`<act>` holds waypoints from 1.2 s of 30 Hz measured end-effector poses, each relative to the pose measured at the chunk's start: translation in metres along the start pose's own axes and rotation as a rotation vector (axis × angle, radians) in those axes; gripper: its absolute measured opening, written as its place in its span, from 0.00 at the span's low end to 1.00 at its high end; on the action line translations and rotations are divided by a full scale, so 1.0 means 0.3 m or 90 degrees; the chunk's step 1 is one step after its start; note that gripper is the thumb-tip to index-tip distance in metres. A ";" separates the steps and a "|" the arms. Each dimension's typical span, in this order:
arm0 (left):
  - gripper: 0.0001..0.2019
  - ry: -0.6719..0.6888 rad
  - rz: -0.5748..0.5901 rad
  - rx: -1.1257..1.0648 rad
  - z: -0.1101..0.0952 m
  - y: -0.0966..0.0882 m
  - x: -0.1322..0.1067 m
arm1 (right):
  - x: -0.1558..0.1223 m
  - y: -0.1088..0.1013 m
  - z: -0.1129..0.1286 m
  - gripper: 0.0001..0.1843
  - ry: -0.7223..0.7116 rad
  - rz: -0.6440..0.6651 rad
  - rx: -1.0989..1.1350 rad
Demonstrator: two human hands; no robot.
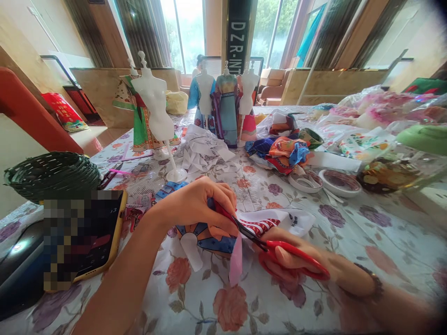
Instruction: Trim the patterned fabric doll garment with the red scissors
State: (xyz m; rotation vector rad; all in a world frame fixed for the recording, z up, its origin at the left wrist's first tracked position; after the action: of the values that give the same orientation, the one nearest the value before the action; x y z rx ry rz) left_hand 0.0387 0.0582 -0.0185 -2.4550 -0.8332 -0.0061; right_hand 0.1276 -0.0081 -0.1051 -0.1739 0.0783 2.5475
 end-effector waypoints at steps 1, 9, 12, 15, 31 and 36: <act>0.04 0.001 0.001 0.001 -0.001 0.000 0.000 | -0.001 -0.001 -0.006 0.35 0.003 -0.001 0.003; 0.04 0.006 0.000 -0.003 -0.005 0.002 0.001 | -0.015 -0.011 -0.050 0.36 0.017 -0.026 0.004; 0.05 0.002 -0.001 -0.008 -0.006 0.002 0.004 | -0.020 -0.015 -0.055 0.35 0.018 -0.039 -0.004; 0.05 -0.001 0.000 -0.015 -0.008 0.003 0.005 | -0.021 -0.014 -0.053 0.35 0.007 -0.038 0.006; 0.06 0.014 0.007 -0.040 0.002 -0.019 0.000 | -0.010 -0.001 -0.012 0.34 -0.053 -0.030 0.036; 0.07 0.011 -0.020 -0.057 0.003 -0.028 0.000 | -0.004 -0.006 -0.019 0.35 -0.045 -0.025 0.039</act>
State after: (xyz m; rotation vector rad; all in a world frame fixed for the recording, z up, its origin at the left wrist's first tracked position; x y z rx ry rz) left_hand 0.0339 0.0641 -0.0150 -2.5209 -0.8822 -0.0766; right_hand 0.1304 -0.0078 -0.1104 -0.0600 0.1242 2.5064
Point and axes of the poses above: each hand's wrist, its own x-axis towards the middle knuckle, its own y-axis out of the palm, z = x × y, the point moved 9 cm from there along x, towards the middle knuckle, and after that the axes turned 4 degrees about x, right-handed, at the moved point
